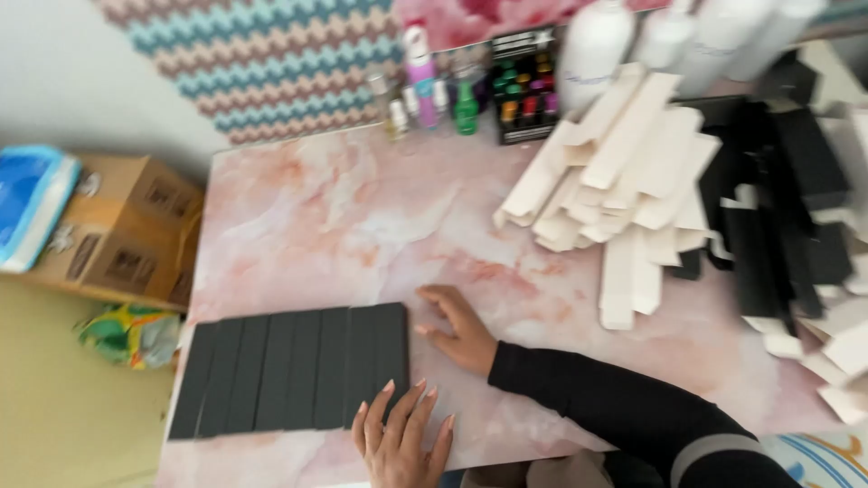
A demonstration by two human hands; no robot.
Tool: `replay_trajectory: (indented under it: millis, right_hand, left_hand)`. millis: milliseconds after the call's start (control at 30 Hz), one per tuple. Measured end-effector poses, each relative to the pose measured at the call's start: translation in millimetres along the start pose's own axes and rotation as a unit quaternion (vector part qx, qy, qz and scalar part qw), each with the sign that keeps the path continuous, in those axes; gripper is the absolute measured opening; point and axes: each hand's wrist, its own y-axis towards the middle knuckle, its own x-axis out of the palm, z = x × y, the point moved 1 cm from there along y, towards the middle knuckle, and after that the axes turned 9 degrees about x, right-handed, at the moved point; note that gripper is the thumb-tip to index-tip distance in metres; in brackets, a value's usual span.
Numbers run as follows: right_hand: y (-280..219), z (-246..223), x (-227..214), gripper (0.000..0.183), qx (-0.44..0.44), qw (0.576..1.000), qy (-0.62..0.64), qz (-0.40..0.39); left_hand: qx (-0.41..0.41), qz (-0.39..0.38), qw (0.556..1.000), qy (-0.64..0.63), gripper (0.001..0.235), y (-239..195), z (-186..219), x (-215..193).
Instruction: Assembling white perfume boxes by folding flat cardboard templates into shape and organizing them in a row.
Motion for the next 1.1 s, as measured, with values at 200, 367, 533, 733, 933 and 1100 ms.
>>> replay_trajectory:
  millis: [200, 367, 533, 733, 933, 1100]
  right_hand:
    - [-42, -25, -41, 0.029, -0.025, 0.983, 0.125, -0.134]
    - [-83, 8, -74, 0.021, 0.009, 0.989, 0.096, -0.112]
    - [-108, 27, -105, 0.013, 0.05, 0.99, 0.065, -0.117]
    - [-95, 34, -158, 0.018, 0.086, 0.996, 0.006, -0.021]
    - [-38, 31, -231, 0.035, -0.006, 0.994, -0.005, 0.111]
    - [-7, -41, -279, 0.042, 0.035, 0.962, 0.029, 0.269]
  left_hand:
    - [0.11, -0.136, 0.984, -0.04, 0.063, 35, 35, 43]
    - [0.169, -0.198, 0.948, -0.184, 0.081, 63, 56, 73]
    - [0.185, -0.253, 0.907, -0.281, 0.076, 80, 80, 104]
    - [0.209, -0.188, 0.898, -0.339, 0.066, 127, 104, 136]
    - [0.166, -0.113, 0.924, -0.327, 0.063, 210, 128, 169]
    - [0.041, -0.094, 0.923, -0.371, 0.069, 271, 131, 194]
